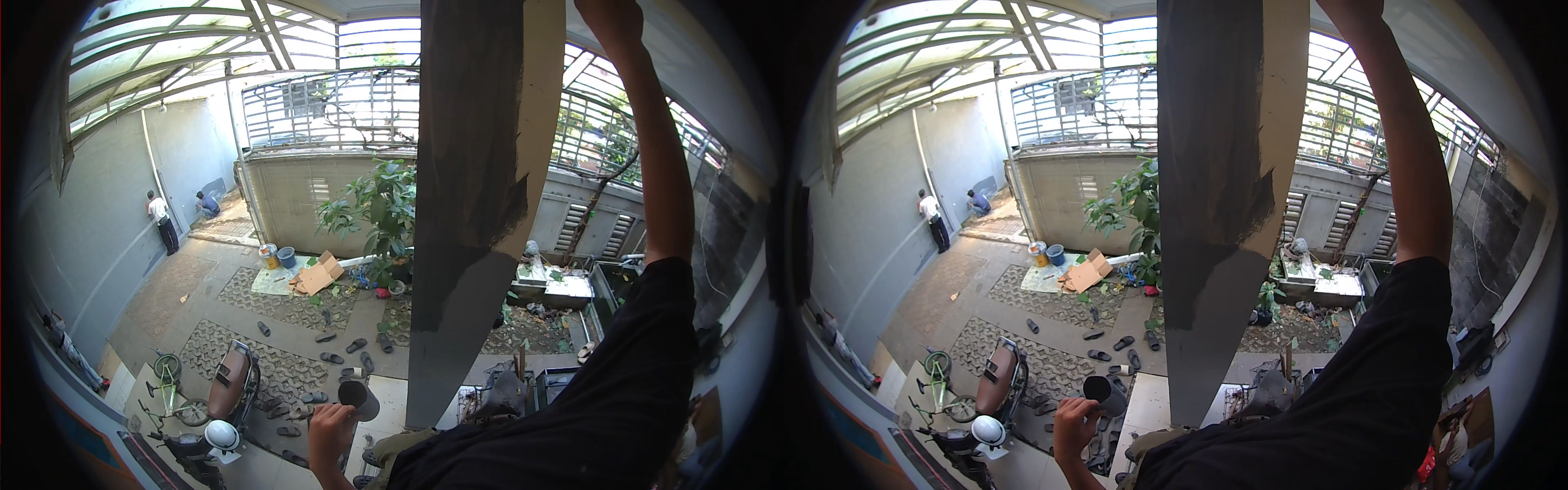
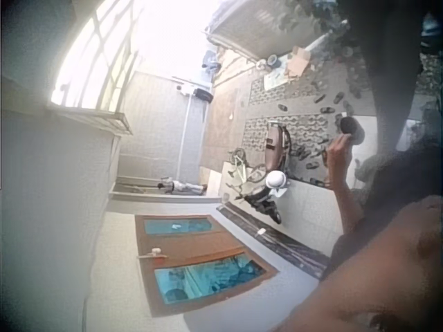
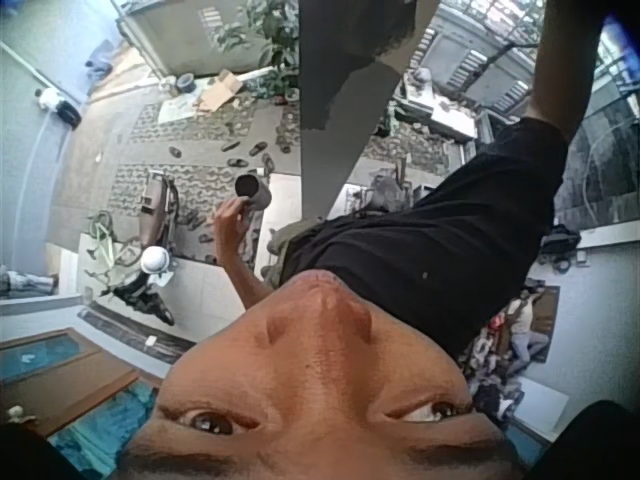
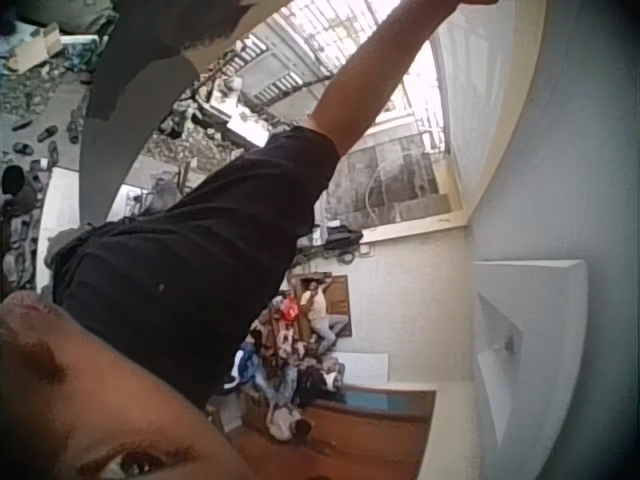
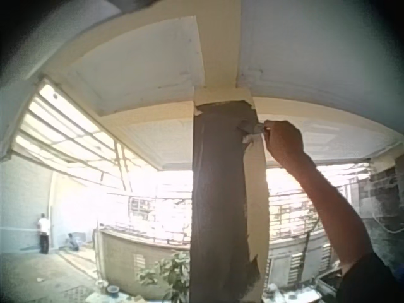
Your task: The person paints a concrete pillar with grey paint using a brush.
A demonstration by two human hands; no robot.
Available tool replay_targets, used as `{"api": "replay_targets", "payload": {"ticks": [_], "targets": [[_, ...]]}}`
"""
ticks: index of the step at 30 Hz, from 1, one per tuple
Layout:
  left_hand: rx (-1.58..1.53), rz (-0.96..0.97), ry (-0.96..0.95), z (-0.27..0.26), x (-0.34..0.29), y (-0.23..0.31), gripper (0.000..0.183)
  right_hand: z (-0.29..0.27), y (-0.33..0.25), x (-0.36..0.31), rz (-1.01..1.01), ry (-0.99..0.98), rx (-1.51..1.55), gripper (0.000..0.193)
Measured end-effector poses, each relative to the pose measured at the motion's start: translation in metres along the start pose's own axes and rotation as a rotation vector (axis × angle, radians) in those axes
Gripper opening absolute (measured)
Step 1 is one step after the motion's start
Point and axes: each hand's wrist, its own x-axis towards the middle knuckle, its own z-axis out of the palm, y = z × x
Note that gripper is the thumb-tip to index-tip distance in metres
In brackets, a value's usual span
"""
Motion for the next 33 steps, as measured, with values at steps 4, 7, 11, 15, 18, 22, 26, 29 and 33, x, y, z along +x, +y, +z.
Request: {"api": "replay_targets", "payload": {"ticks": [4,7,11,15,18,22,26,29,33], "targets": [[-0.021,-0.013,0.008,-0.001,-0.003,-0.001,0.019,-0.007,-0.012,-0.074,-0.005,-0.331,-0.022,0.027],[-0.020,-0.033,0.014,0.001,-0.006,-0.004,0.018,-0.052,-0.042,-0.172,-0.047,-0.564,-0.035,0.029],[-0.019,-0.026,0.024,0.005,-0.007,-0.011,0.019,-0.124,-0.088,-0.293,-0.003,-0.976,0.063,0.026],[-0.026,-0.022,0.020,0.009,-0.007,-0.012,0.019,-0.163,-0.108,-0.372,0.158,-1.413,0.371,0.026],[-0.040,-0.026,0.000,0.008,-0.010,-0.008,0.018,-0.148,-0.123,-0.398,0.128,-1.627,0.364,0.021],[-0.051,-0.028,-0.004,0.008,-0.012,-0.007,0.018,-0.101,-0.115,-0.355,0.154,-1.423,0.365,0.021],[-0.052,-0.018,0.025,0.009,-0.011,-0.007,0.021,-0.080,-0.092,-0.253,0.104,-1.179,0.300,0.017],[-0.043,-0.035,0.019,0.009,-0.010,-0.004,0.019,-0.067,-0.068,-0.170,-0.016,-0.763,0.351,0.015],[-0.044,-0.021,0.021,0.007,-0.006,0.000,0.021,-0.023,-0.034,-0.046,-0.165,-0.289,0.076,0.022]]}}
